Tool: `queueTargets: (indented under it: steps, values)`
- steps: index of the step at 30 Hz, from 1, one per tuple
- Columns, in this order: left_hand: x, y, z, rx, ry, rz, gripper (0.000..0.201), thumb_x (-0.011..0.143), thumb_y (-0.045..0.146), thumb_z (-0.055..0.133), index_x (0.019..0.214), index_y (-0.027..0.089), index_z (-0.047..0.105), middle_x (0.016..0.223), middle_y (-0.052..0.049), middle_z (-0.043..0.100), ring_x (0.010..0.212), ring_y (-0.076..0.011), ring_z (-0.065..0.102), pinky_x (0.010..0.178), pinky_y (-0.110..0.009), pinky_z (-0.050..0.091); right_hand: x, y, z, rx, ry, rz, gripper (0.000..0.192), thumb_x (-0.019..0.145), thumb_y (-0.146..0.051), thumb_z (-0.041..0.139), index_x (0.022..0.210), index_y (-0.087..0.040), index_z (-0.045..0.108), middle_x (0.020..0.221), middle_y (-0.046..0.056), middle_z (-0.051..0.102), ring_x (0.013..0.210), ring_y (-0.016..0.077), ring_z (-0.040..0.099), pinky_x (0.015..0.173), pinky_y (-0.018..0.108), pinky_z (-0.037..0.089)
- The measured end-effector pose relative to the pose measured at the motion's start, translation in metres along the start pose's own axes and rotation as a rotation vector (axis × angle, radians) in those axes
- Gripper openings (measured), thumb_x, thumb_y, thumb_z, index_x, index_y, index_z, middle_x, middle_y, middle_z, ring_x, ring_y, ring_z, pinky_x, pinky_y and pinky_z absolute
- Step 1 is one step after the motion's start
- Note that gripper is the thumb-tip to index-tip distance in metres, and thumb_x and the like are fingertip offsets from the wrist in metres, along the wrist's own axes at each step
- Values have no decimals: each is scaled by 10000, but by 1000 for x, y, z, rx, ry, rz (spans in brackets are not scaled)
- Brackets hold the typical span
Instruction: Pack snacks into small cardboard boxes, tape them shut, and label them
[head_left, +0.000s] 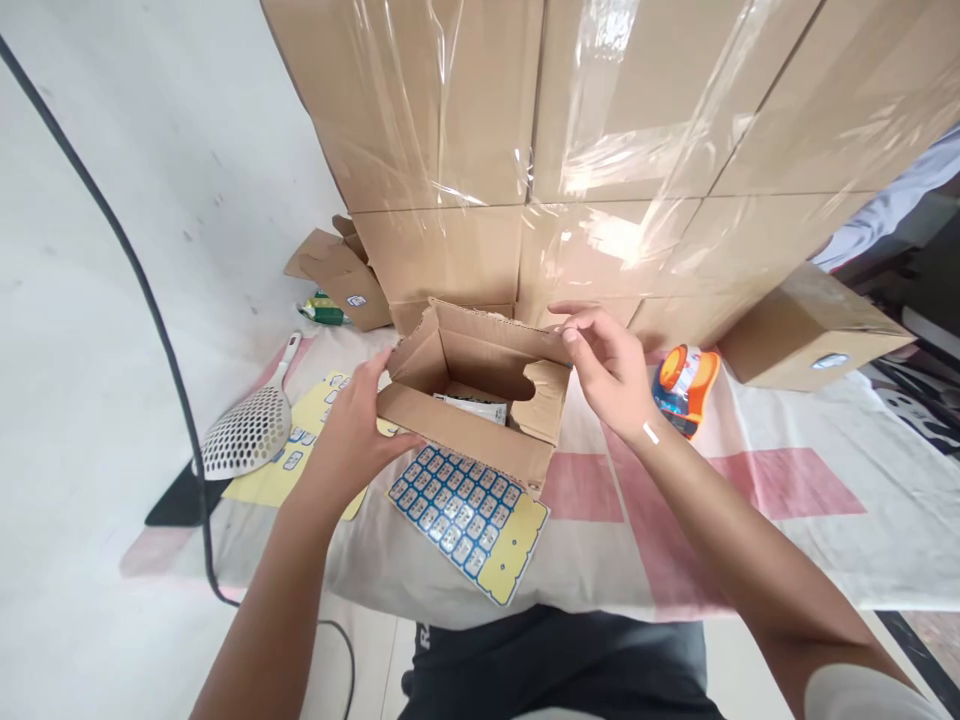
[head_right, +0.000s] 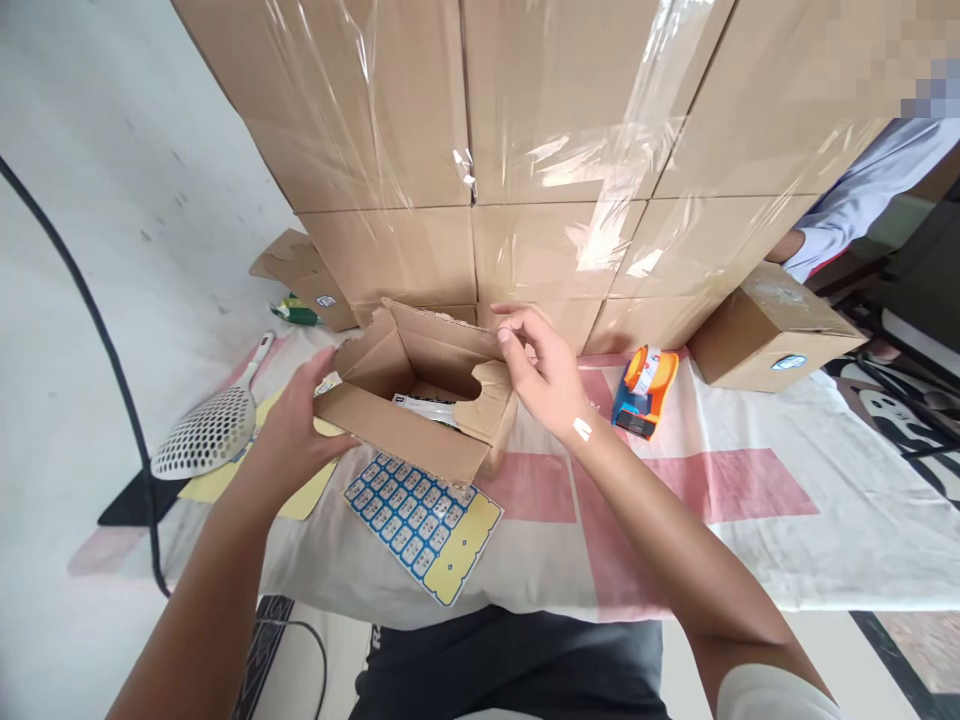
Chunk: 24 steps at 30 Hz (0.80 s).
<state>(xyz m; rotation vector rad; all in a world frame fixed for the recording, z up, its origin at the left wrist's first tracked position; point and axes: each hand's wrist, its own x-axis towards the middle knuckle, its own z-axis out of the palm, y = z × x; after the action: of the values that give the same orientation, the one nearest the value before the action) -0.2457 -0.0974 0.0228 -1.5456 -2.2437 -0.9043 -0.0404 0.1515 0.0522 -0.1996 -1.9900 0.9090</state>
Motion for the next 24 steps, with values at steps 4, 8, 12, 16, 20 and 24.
queueTargets:
  steps: [4,8,12,16,20,24]
  values:
    - [-13,9,2,102,77,110,760,835,550,764,1476,283,457,1502,-168,543,1409,-429,489,1127,-611,382,9,-7,7,-280,-9,-156,153,1017,-309,533,904,-231,600,1119,97,717,1120,280,646,998,485,474]
    - [-22,71,-2,-80,186,185,705,774,671,778,1345,313,571,1316,-114,691,1252,-381,624,1093,-547,408,31,-43,33,-100,-23,-108,168,1029,-243,499,877,-228,570,990,50,705,998,219,651,970,413,485]
    - [-26,142,4,-586,-30,-172,555,772,635,797,1182,299,633,1150,-77,752,1065,-320,711,919,-479,533,49,-95,66,225,-115,-62,184,1048,-207,468,872,-227,519,911,-4,655,912,147,638,913,303,519]
    - [-40,165,10,-1110,-3,-643,368,906,470,713,764,246,458,678,26,662,539,-139,600,532,-297,485,53,-128,91,191,-252,-178,213,1046,-181,473,841,-240,472,866,-19,598,874,137,598,887,268,517]
    - [-77,142,-16,-1341,-46,-611,390,891,407,760,759,238,434,577,52,616,413,-77,444,404,-219,335,59,-121,98,-301,-391,-309,197,1029,-149,446,860,-230,507,959,57,644,968,246,596,952,419,460]
    - [-116,92,-54,-1269,-72,-575,337,945,369,698,768,240,442,577,38,634,424,-94,490,414,-224,379,48,-96,65,-312,-424,-383,170,1016,-203,481,878,-227,577,948,70,651,994,278,613,937,448,461]
